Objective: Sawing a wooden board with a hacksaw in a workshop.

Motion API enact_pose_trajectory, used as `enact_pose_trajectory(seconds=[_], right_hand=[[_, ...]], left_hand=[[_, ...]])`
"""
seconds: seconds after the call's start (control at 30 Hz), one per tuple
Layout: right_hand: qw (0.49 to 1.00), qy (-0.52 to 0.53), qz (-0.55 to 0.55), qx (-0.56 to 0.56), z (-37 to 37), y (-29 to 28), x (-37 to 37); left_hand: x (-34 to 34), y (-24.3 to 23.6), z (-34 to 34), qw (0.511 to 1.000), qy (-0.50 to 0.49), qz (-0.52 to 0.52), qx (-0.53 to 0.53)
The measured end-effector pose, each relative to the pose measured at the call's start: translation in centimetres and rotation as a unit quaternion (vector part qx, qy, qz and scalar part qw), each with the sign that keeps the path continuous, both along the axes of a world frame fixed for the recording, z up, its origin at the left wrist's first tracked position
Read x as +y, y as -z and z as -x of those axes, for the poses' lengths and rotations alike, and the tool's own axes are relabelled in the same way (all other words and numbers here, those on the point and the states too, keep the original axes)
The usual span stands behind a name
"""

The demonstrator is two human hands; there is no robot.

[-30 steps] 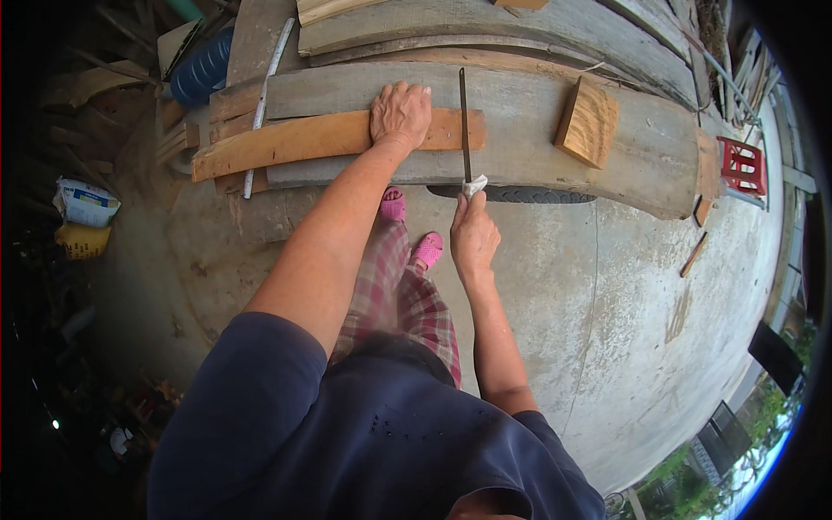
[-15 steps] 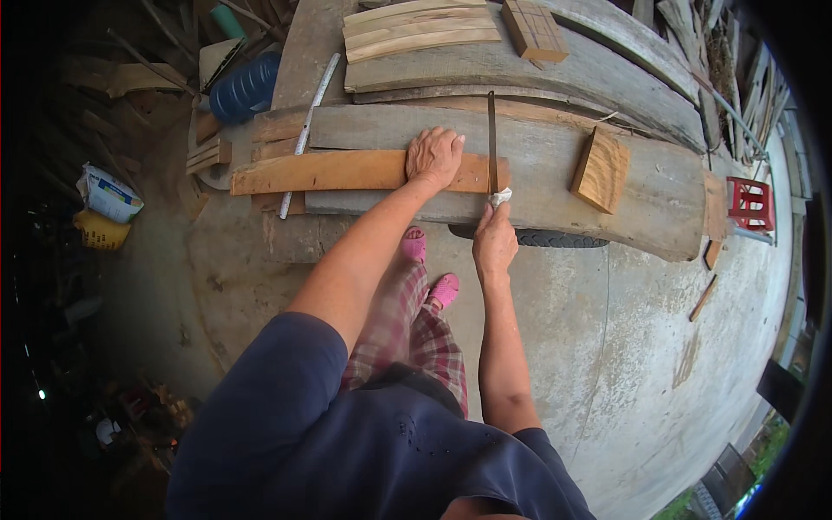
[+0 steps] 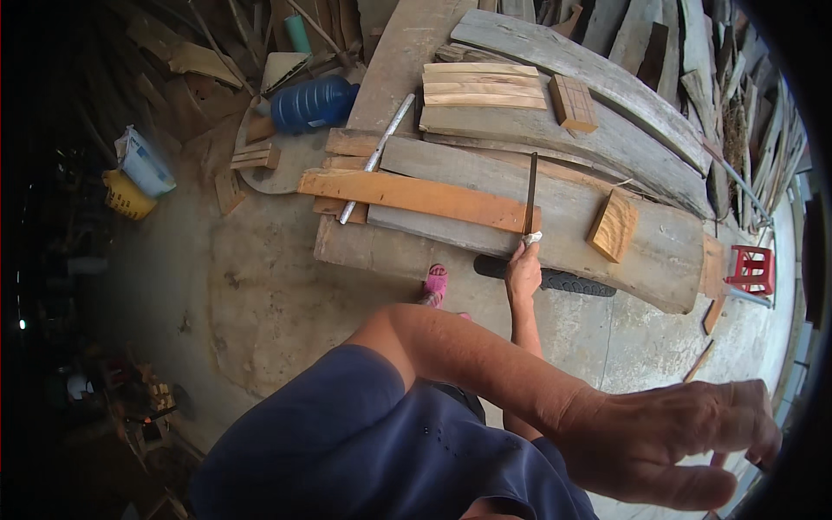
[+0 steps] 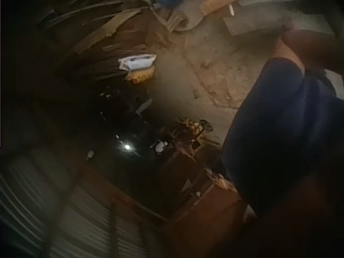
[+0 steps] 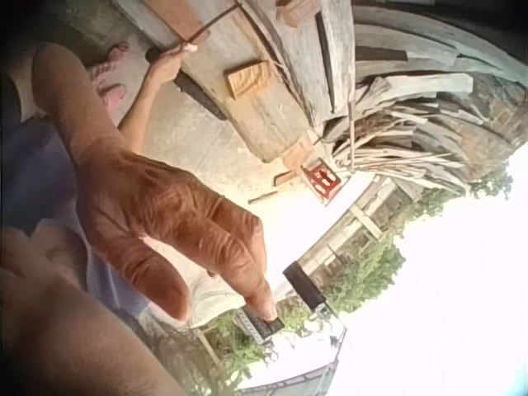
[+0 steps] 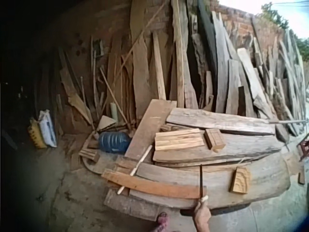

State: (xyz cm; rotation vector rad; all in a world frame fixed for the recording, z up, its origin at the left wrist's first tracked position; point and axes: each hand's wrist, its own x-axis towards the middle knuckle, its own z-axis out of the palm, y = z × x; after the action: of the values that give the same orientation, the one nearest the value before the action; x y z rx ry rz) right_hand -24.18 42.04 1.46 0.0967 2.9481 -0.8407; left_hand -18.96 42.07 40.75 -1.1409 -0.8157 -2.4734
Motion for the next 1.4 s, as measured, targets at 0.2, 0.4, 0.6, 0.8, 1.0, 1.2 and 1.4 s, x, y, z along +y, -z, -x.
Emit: enact_pose_trajectory(seconds=[0.2,0.4,0.6,0.8,1.0,1.2,1.4], right_hand=[[1.0,0.003,-0.008,0.012,0.5,0.6,0.5],[0.999,0.006,-0.001,0.032,0.5,0.9,1.0],[1.0,0.0,0.008,0.012,-0.1,0.8,0.0],[1.0,-0.012,-0.012,0.019,1.4,3.1,1.5],[1.0,0.011,-0.027,0.007,2.1,6.0,3.7],[0.998,-0.017,-0.057,0.032,1.1,3.9,1.8],[0.998,0.001,-0.043,0.048,-0.1,2.4,1.4]], left_hand=[[2.7,-3.6,-6.1,0.983,0.163,0.046,0.076],[8.6,-1.2,-11.3,0.969,0.149,0.145,0.134],[17.7,5.2,-16.6,0.949,0.108,0.229,0.189],[18.7,7.2,-10.8,0.915,-0.016,0.346,0.208],[9.3,0.8,-7.9,0.873,-0.122,0.419,0.218],[0.0,-3.4,-12.7,0.851,-0.138,0.409,0.301],[-3.6,-2.7,-11.5,0.87,0.006,0.295,0.394]])
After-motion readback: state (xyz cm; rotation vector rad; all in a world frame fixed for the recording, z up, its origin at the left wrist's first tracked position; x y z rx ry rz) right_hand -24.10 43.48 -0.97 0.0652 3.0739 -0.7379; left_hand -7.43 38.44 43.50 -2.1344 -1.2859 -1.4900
